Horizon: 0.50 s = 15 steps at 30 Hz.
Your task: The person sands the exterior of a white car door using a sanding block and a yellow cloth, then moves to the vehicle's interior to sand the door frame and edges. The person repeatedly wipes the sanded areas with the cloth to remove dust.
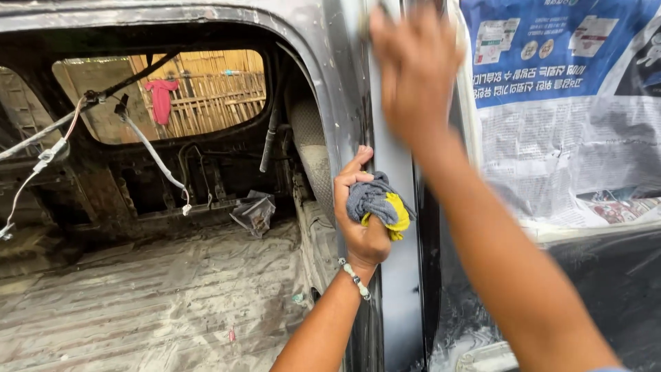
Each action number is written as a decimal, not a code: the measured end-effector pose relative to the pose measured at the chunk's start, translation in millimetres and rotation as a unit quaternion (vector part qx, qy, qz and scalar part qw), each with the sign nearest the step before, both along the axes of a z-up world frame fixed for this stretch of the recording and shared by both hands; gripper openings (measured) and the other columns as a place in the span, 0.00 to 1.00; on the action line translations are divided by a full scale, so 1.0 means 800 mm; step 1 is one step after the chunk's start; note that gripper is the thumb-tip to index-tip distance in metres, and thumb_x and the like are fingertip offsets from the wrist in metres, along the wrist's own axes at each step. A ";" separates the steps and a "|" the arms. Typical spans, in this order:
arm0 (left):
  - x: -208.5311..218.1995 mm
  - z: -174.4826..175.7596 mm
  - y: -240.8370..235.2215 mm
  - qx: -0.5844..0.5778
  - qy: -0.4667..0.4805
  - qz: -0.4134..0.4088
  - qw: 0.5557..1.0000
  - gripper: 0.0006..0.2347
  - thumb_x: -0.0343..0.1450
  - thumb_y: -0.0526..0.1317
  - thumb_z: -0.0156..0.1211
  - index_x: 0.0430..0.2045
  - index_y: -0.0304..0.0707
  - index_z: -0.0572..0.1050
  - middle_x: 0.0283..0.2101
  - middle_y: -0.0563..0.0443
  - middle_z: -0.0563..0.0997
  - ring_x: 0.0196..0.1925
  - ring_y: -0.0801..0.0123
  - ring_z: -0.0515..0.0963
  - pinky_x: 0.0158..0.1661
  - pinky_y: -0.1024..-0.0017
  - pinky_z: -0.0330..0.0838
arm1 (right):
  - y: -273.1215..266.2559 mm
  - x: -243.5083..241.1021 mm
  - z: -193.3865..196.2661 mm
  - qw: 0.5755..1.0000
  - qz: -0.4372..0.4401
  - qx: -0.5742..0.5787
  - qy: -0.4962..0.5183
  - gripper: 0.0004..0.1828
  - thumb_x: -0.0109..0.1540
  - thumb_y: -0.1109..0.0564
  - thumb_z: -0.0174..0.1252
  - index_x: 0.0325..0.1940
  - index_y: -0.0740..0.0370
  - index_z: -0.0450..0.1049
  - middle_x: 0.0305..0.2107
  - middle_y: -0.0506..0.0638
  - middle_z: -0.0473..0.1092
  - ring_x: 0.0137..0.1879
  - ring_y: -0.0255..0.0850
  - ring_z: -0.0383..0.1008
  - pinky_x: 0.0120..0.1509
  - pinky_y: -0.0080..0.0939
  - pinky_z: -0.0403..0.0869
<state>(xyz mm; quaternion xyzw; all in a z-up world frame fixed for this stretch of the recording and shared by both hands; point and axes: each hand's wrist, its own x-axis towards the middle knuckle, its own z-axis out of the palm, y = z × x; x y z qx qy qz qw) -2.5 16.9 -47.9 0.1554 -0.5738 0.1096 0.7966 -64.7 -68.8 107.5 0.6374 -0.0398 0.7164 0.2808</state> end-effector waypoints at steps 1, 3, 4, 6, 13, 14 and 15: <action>-0.004 -0.005 0.003 0.003 0.001 -0.001 1.000 0.12 0.66 0.32 0.48 0.43 0.31 0.65 0.67 0.27 0.70 0.78 0.44 0.65 0.78 0.54 0.52 | 0.012 -0.007 -0.029 1.000 -0.001 0.003 0.001 0.12 0.71 0.61 0.58 0.57 0.53 0.78 0.46 0.53 0.70 0.59 0.54 0.67 0.63 0.52 0.58; -0.006 0.001 0.002 -0.004 0.009 -0.014 1.000 0.13 0.65 0.33 0.47 0.44 0.31 0.65 0.68 0.28 0.69 0.75 0.44 0.65 0.75 0.54 0.53 | 0.032 -0.015 -0.070 1.000 0.027 -0.005 0.012 0.12 0.69 0.56 0.61 0.57 0.53 0.81 0.45 0.53 0.70 0.52 0.51 0.68 0.59 0.54 0.58; -0.001 0.002 0.001 -0.009 0.004 -0.009 1.000 0.13 0.65 0.33 0.47 0.44 0.31 0.65 0.68 0.28 0.69 0.75 0.44 0.65 0.75 0.54 0.53 | 0.027 -0.008 -0.044 0.999 0.033 -0.011 0.007 0.12 0.69 0.56 0.61 0.57 0.53 0.81 0.45 0.53 0.70 0.52 0.51 0.68 0.59 0.54 0.58; -0.001 -0.007 -0.004 0.006 0.024 -0.038 0.999 0.13 0.66 0.33 0.46 0.44 0.30 0.65 0.66 0.27 0.70 0.78 0.43 0.62 0.77 0.53 0.50 | 0.012 -0.005 -0.002 1.000 0.008 0.005 0.029 0.12 0.71 0.57 0.59 0.57 0.49 0.81 0.44 0.52 0.70 0.53 0.53 0.68 0.58 0.53 0.57; -0.006 -0.010 0.002 -0.004 -0.005 -0.009 1.000 0.12 0.68 0.35 0.48 0.44 0.32 0.65 0.68 0.28 0.69 0.79 0.45 0.63 0.79 0.54 0.51 | 0.035 -0.011 -0.047 1.000 -0.030 0.007 0.001 0.17 0.71 0.59 0.55 0.63 0.51 0.79 0.44 0.50 0.69 0.58 0.53 0.66 0.64 0.52 0.57; -0.006 -0.012 0.001 0.004 0.004 -0.010 1.000 0.12 0.68 0.34 0.48 0.44 0.31 0.66 0.68 0.27 0.69 0.78 0.44 0.64 0.77 0.53 0.52 | 0.037 -0.016 -0.068 1.000 -0.007 0.018 0.014 0.15 0.69 0.56 0.59 0.60 0.50 0.80 0.43 0.50 0.70 0.54 0.51 0.67 0.61 0.52 0.57; -0.006 -0.012 0.000 0.013 0.013 -0.012 1.000 0.12 0.67 0.34 0.48 0.44 0.30 0.67 0.67 0.26 0.69 0.76 0.43 0.65 0.75 0.53 0.53 | 0.039 -0.021 -0.088 0.999 0.015 0.029 0.028 0.13 0.67 0.53 0.62 0.57 0.49 0.81 0.43 0.51 0.71 0.49 0.50 0.67 0.58 0.52 0.57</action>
